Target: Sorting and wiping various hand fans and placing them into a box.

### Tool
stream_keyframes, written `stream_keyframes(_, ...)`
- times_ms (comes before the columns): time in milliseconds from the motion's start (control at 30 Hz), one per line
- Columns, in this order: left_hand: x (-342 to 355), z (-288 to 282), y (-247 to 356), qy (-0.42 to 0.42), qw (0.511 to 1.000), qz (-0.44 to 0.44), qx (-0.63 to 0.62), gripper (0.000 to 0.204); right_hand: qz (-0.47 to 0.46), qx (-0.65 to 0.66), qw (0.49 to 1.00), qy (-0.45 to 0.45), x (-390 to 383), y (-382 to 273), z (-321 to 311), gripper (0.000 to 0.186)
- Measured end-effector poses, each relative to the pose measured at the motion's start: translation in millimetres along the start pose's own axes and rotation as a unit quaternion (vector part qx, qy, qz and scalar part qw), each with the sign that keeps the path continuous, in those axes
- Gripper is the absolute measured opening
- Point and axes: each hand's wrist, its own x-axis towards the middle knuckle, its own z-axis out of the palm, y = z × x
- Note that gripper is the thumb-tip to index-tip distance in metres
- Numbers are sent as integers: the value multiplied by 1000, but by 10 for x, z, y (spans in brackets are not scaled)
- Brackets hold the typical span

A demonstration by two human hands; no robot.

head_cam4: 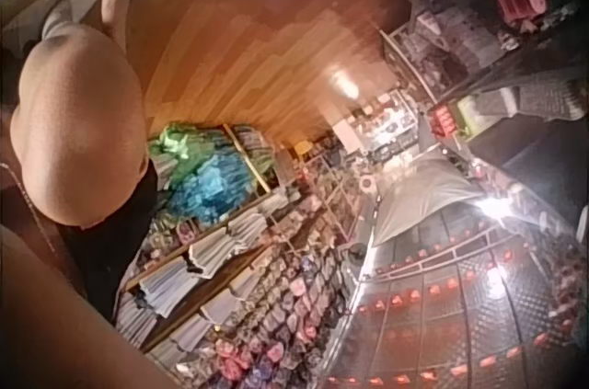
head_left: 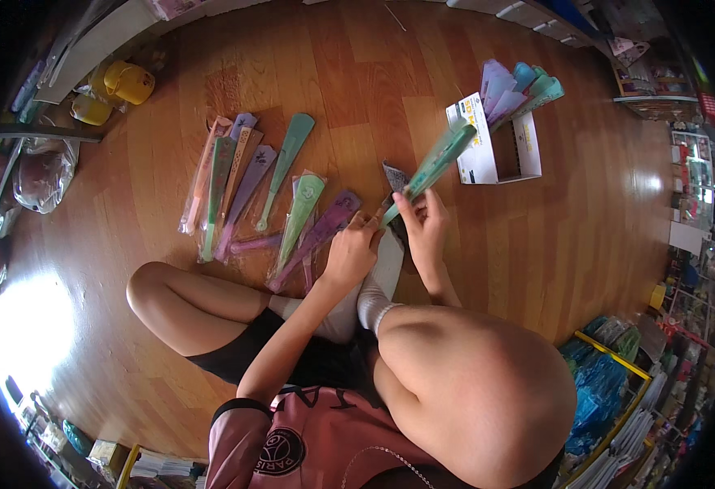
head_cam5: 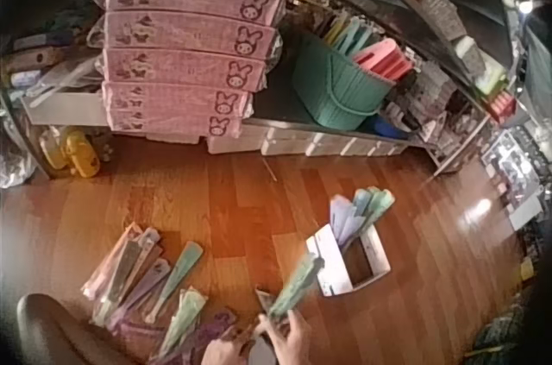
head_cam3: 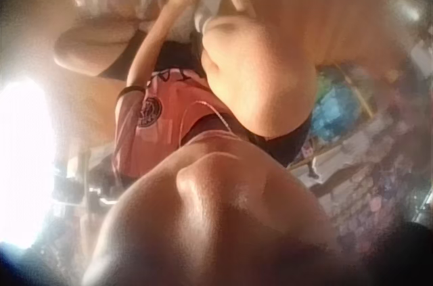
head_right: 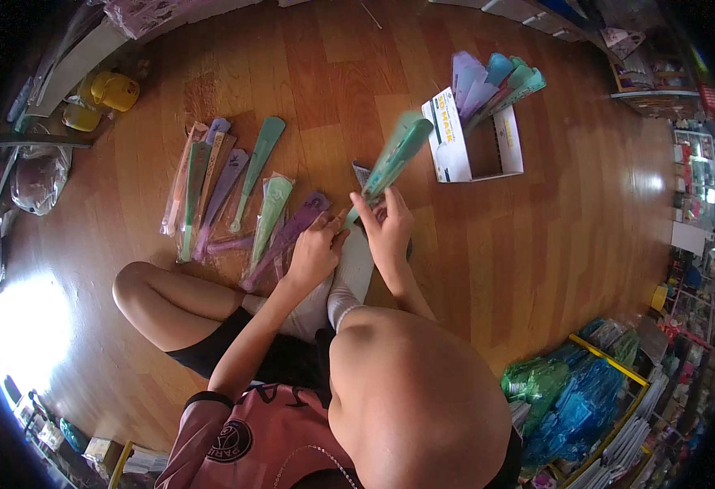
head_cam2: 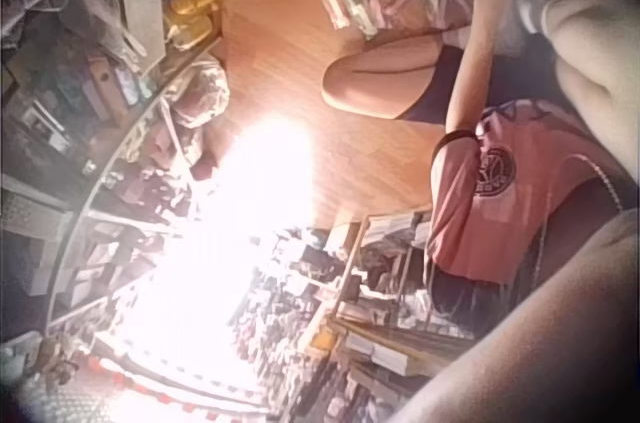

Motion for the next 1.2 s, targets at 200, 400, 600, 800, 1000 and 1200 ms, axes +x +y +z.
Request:
stream_keyframes(200,-11,-27,55,-56,998,-1,23,34,44,69,995,-52,-5,-39,-90,19)
stream_keyframes(400,-84,-257,10,46,997,53,27,42,-66,64,974,205,733,-243,-1094,22)
stream_keyframes(600,-288,-665,-408,134,985,-22,103,32,19,-213,969,120,1636,258,-1500,36)
stream_keyframes(800,-498,-723,-668,102,986,-40,125,32,-10,-325,942,77,2019,952,-1283,30)
stream_keyframes(1000,-601,-681,-732,89,983,-56,152,37,15,-348,935,68,2071,1220,-1289,27)
stream_keyframes(1200,-533,-694,-750,110,978,-102,144,47,-74,-292,942,146,1708,843,-1254,34)
